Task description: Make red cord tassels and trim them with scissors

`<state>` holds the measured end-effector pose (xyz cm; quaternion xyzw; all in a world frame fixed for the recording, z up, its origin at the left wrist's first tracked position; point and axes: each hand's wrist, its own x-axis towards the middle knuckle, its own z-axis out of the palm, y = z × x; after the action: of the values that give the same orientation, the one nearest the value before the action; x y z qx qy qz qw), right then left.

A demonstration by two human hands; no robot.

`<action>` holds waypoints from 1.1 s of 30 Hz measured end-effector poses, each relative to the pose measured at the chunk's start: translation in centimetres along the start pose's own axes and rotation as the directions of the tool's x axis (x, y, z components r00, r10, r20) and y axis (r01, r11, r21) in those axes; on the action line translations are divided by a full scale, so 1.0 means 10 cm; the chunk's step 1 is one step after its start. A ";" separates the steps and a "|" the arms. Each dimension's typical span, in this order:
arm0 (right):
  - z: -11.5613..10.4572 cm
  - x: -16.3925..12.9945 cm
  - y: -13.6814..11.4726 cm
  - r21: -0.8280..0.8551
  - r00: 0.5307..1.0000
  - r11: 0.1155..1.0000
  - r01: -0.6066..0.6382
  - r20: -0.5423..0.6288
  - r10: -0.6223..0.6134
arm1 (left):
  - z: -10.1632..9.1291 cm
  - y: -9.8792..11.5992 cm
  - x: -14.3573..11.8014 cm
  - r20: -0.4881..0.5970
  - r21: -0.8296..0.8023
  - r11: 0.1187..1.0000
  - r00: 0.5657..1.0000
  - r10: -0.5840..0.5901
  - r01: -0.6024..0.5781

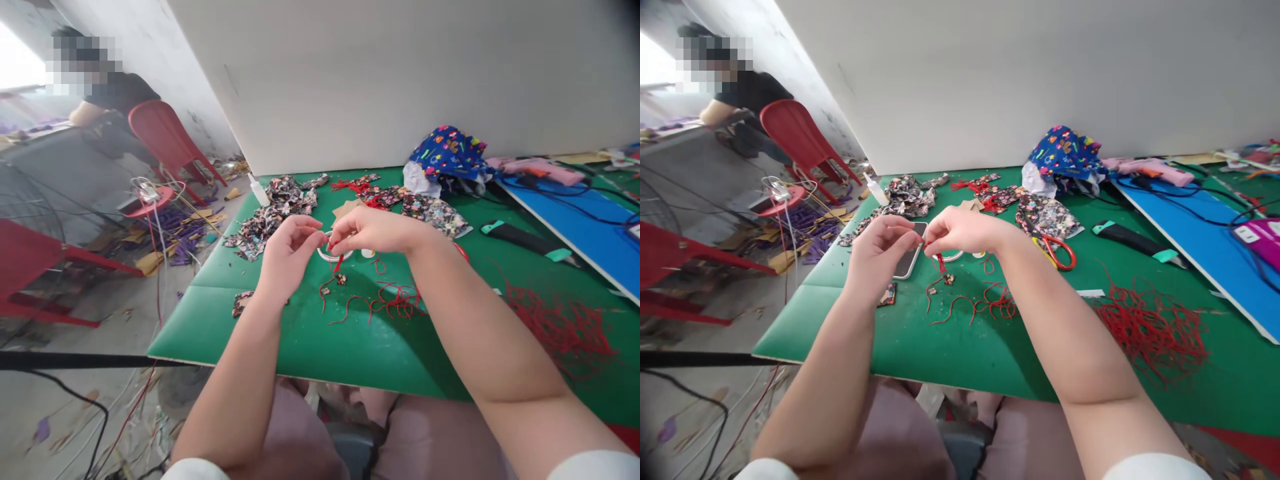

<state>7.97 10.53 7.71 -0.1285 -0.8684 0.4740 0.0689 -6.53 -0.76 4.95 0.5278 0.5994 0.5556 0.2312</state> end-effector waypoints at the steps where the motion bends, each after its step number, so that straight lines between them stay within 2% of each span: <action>1: 0.02 0.02 0.01 0.004 1.000 1.000 -0.010 0.020 0.010 | -0.03 0.00 0.01 0.004 -0.018 1.000 1.000 -0.013 0.013; 5: 0.02 0.03 0.02 0.026 0.996 0.999 -0.043 0.075 0.041 | -0.12 -0.01 0.03 0.007 -0.053 0.998 1.000 -0.026 0.027; 9: -0.13 -0.12 -0.03 -0.041 0.990 0.998 -0.039 0.133 0.044 | -0.13 -0.04 0.03 0.069 -0.023 0.999 0.997 -0.022 0.023; 12: -0.28 -0.33 -0.12 -0.037 1.000 0.999 0.006 -0.025 -0.007 | -0.06 -0.05 0.02 0.107 0.026 0.999 0.994 -0.035 0.032; 14: -0.36 -0.49 -0.18 -0.024 0.980 0.998 0.052 -0.193 -0.055 | 0.05 -0.03 0.02 0.140 0.037 0.999 0.989 -0.036 0.031; 18: -0.44 -0.72 -0.23 0.020 0.859 0.981 0.192 -0.487 -0.158 | 0.39 -0.01 0.00 0.292 -0.083 0.995 0.956 -0.032 0.059; 20: -0.44 -0.77 -0.24 0.044 0.823 0.972 0.231 -0.541 -0.171 | 0.56 -0.05 -0.01 0.362 -0.081 0.994 0.931 -0.035 0.069; 23: -0.43 -0.76 -0.25 0.013 0.828 0.980 0.199 -0.537 -0.161 | 0.68 -0.16 -0.01 0.459 0.012 1.000 0.888 -0.019 0.015; 24: -0.42 -0.73 -0.25 -0.006 0.836 0.985 0.175 -0.527 -0.152 | 0.67 -0.17 0.00 0.459 0.038 0.999 0.888 0.018 -0.040; 26: -0.39 -0.65 -0.25 -0.034 0.864 0.989 0.147 -0.482 -0.145 | 0.62 -0.16 0.00 0.360 -0.001 0.999 0.932 0.050 -0.053; 29: -0.29 -0.48 -0.23 -0.014 0.863 0.984 0.179 -0.478 -0.164 | 0.48 -0.02 0.00 0.187 -0.227 0.972 0.982 -0.024 0.067; 31: -0.19 -0.36 -0.22 0.028 0.838 0.973 0.230 -0.515 -0.183 | 0.42 0.10 -0.03 0.110 -0.390 0.919 0.994 -0.025 0.066; 33: -0.09 -0.25 -0.22 0.087 0.829 0.965 0.246 -0.535 -0.163 | 0.38 0.19 -0.06 0.089 -0.527 0.847 0.996 -0.029 0.072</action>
<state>10.21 9.40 10.09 -0.1530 -0.7866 0.4758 0.3626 -2.29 -0.03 5.44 0.4487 0.4274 0.6722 0.4053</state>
